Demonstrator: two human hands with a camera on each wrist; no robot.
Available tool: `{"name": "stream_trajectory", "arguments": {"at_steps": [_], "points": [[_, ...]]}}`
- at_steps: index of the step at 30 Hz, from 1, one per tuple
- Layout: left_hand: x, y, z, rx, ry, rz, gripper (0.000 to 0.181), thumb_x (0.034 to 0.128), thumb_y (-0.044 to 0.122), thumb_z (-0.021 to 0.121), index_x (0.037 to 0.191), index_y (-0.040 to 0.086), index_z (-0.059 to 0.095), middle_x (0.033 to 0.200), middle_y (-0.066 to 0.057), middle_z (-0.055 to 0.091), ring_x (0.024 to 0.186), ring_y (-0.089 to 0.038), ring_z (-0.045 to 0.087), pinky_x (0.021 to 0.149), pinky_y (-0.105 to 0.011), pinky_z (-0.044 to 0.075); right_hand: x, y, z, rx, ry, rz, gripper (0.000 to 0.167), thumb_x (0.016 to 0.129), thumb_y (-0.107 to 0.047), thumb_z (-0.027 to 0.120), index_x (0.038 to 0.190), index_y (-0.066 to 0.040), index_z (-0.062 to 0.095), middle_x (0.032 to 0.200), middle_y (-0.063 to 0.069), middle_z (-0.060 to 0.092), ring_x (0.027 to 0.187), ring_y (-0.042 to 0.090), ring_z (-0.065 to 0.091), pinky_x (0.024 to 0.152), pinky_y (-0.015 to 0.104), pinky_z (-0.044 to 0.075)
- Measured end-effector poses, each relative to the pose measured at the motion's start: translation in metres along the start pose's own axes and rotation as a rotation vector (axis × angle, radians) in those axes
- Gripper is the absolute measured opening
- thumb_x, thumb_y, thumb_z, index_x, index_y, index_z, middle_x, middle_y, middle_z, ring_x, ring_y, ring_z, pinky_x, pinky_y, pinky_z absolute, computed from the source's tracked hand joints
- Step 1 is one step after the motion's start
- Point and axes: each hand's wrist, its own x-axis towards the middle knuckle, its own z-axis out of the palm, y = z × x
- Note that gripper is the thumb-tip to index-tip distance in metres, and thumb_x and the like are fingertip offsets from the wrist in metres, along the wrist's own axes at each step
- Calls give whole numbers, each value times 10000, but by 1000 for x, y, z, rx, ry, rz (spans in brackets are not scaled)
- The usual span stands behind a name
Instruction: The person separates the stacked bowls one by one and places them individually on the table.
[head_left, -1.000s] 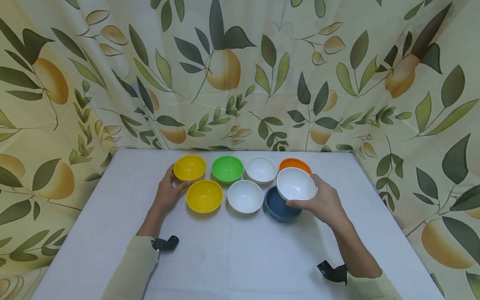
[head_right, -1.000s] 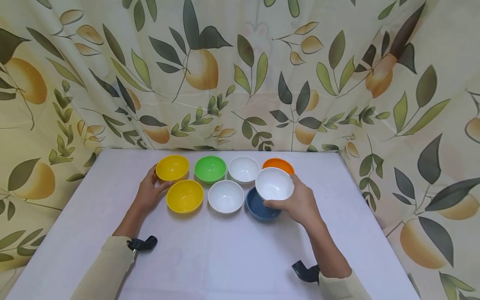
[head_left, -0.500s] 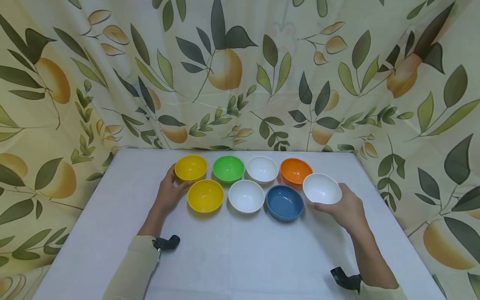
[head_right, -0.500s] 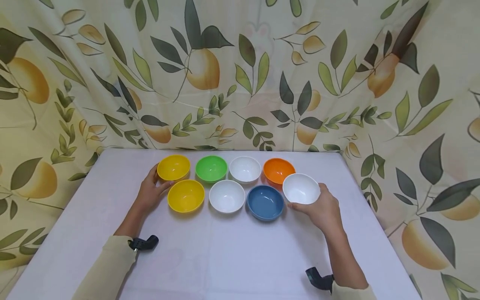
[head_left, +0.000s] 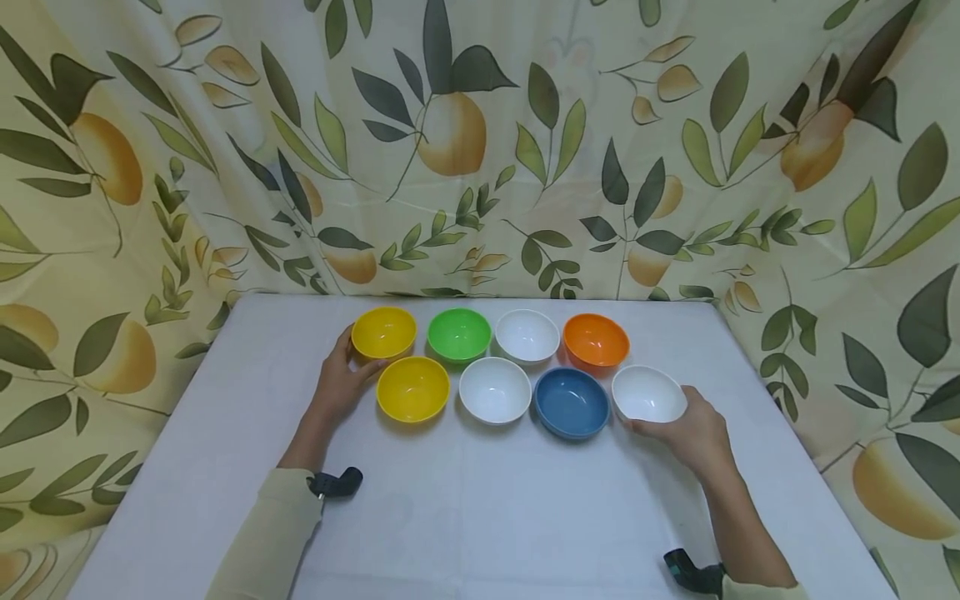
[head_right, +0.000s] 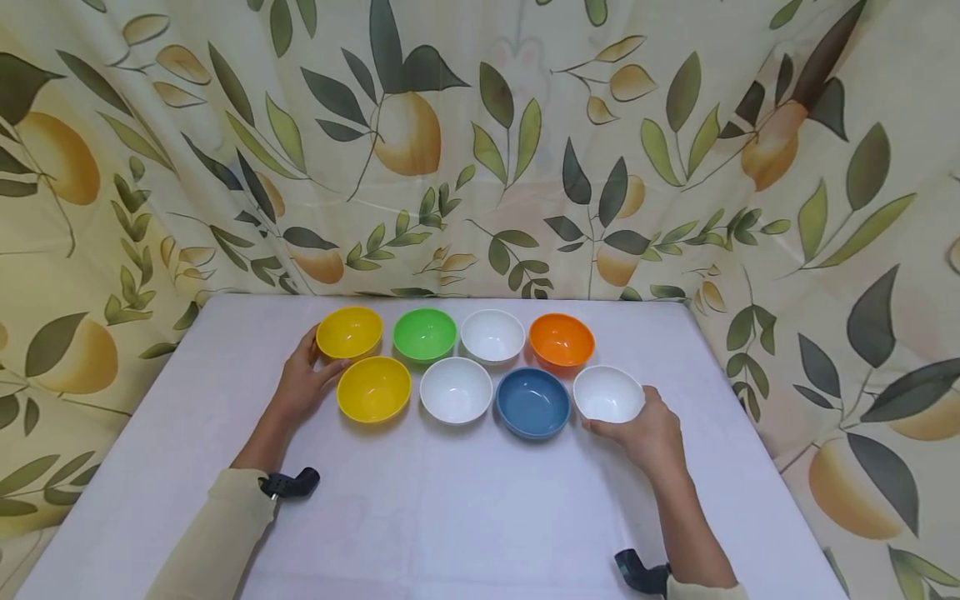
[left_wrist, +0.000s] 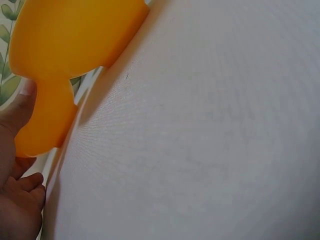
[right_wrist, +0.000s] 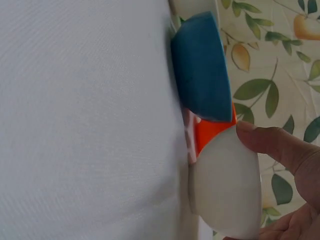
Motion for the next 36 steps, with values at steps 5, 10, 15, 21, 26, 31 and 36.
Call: {"name": "stream_trajectory", "arguments": {"at_steps": [5, 10, 15, 21, 26, 31, 36], "points": [[0, 0, 1, 0, 4, 5, 996, 954, 361, 807, 1699, 186, 168, 1740, -49, 212, 1596, -286, 164, 1276, -566, 163, 0, 2, 2, 4, -4, 29, 1065, 761, -389, 949, 1472, 151, 368, 1403, 397, 476, 1208, 546, 486, 984, 670, 522], [0, 2, 0, 4, 9, -8, 994, 958, 355, 804, 1700, 184, 164, 1741, -54, 209, 1598, -284, 155, 1280, -562, 148, 0, 1, 2, 0, -1, 25, 1107, 750, -422, 954, 1484, 155, 358, 1411, 405, 471, 1211, 550, 486, 984, 675, 520], [0, 4, 0, 15, 12, -23, 986, 962, 342, 800, 1700, 188, 164, 1741, -53, 213, 1598, -284, 156, 1279, -564, 147, -1, 1, 3, -1, 7, 16, 1155, 739, -452, 957, 1500, 161, 342, 1427, 412, 463, 1221, 552, 486, 986, 677, 519], [0, 2, 0, 20, 14, -26, 1001, 962, 356, 799, 1702, 179, 148, 1745, -60, 198, 1599, -293, 152, 1277, -568, 153, -1, 2, 5, -5, 23, -2, 1176, 741, -460, 953, 1513, 168, 325, 1425, 418, 462, 1212, 554, 493, 976, 679, 527], [0, 2, 0, 21, 12, -29, 1002, 962, 350, 800, 1703, 187, 145, 1746, -51, 195, 1601, -282, 146, 1279, -564, 145, -1, 2, 5, -8, 27, -8, 1176, 741, -463, 953, 1507, 172, 326, 1417, 420, 465, 1208, 556, 494, 974, 682, 527], [-1, 2, 0, 12, 8, -24, 989, 959, 339, 804, 1700, 193, 166, 1743, -45, 206, 1599, -277, 154, 1280, -561, 149, -1, 3, 6, -2, 28, -3, 1156, 742, -453, 954, 1504, 163, 340, 1414, 412, 473, 1208, 551, 495, 978, 678, 526], [-1, 0, 0, 13, 7, -23, 990, 958, 340, 805, 1699, 184, 168, 1742, -57, 209, 1597, -294, 160, 1275, -574, 156, -1, 3, 7, -1, 27, -3, 1165, 743, -451, 954, 1511, 162, 328, 1421, 413, 465, 1214, 554, 490, 987, 682, 518]]}}
